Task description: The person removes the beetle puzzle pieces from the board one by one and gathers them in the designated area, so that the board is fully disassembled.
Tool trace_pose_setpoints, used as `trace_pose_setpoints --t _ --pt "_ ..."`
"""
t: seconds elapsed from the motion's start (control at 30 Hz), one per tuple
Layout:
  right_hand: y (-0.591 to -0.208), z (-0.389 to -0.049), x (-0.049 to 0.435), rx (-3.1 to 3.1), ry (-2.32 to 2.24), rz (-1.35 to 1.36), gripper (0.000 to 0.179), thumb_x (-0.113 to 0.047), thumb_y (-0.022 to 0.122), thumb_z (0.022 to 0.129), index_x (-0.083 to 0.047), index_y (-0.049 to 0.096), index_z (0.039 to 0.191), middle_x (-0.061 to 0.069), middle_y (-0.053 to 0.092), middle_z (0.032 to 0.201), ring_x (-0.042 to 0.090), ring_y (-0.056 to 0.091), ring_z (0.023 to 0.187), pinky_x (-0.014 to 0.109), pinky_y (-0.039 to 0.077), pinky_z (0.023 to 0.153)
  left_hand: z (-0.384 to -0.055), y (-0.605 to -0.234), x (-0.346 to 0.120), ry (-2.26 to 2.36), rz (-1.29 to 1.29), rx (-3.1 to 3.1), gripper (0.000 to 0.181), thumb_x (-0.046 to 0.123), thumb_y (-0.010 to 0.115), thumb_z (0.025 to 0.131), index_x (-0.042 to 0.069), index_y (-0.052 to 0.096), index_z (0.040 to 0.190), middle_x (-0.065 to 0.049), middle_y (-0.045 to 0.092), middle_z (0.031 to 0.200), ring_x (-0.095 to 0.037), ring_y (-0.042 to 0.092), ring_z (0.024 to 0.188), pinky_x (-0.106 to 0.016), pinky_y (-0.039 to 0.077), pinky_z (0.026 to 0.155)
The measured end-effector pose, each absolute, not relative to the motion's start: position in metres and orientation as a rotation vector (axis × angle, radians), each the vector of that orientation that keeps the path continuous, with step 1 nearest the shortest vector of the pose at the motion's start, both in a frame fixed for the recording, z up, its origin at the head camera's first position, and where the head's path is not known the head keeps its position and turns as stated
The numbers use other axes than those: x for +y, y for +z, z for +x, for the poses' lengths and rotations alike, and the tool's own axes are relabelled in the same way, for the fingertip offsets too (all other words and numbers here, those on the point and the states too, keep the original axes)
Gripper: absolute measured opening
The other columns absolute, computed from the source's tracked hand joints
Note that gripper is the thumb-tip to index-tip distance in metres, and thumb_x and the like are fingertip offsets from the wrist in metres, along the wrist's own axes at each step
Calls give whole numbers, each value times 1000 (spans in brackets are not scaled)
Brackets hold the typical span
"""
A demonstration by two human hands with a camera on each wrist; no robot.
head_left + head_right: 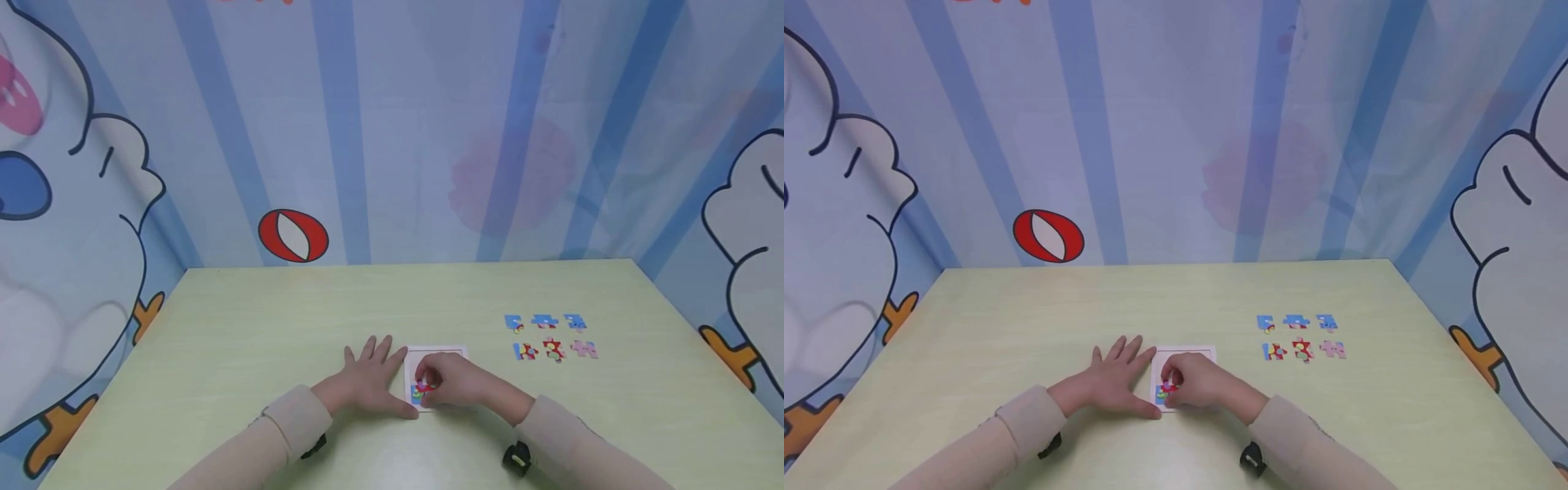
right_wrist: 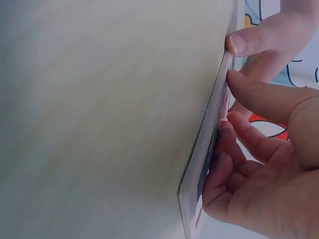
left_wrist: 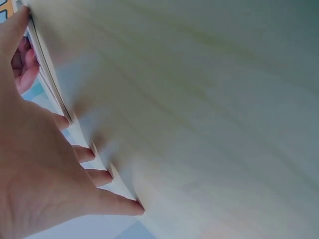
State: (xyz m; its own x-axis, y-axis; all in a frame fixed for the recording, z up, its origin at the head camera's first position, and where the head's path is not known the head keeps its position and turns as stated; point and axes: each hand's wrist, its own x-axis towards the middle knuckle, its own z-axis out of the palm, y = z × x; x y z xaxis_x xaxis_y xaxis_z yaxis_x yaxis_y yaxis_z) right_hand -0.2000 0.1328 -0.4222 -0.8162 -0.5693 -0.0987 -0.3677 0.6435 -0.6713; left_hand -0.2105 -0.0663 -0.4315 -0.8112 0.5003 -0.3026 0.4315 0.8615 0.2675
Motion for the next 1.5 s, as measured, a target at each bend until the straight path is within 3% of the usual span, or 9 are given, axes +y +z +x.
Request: trace_pose_setpoints --t 0.67,1.5 --pt "-425 -198 127 2576 -907 -653 30 -2 78 78 -3 62 103 1 54 81 16 49 78 32 43 72 -209 -431 -65 264 683 2666 107 76 61 73 18 21 155 -15 9 161 -42 2 146 -75 6 104" --pt "-424 -197 126 2608 -906 -677 24 0 76 78 -9 59 92 1 52 79 16 48 77 30 41 69 -210 -431 -65 253 679 2668 107 76 60 74 18 20 155 -15 8 161 -42 2 146 -75 6 104"
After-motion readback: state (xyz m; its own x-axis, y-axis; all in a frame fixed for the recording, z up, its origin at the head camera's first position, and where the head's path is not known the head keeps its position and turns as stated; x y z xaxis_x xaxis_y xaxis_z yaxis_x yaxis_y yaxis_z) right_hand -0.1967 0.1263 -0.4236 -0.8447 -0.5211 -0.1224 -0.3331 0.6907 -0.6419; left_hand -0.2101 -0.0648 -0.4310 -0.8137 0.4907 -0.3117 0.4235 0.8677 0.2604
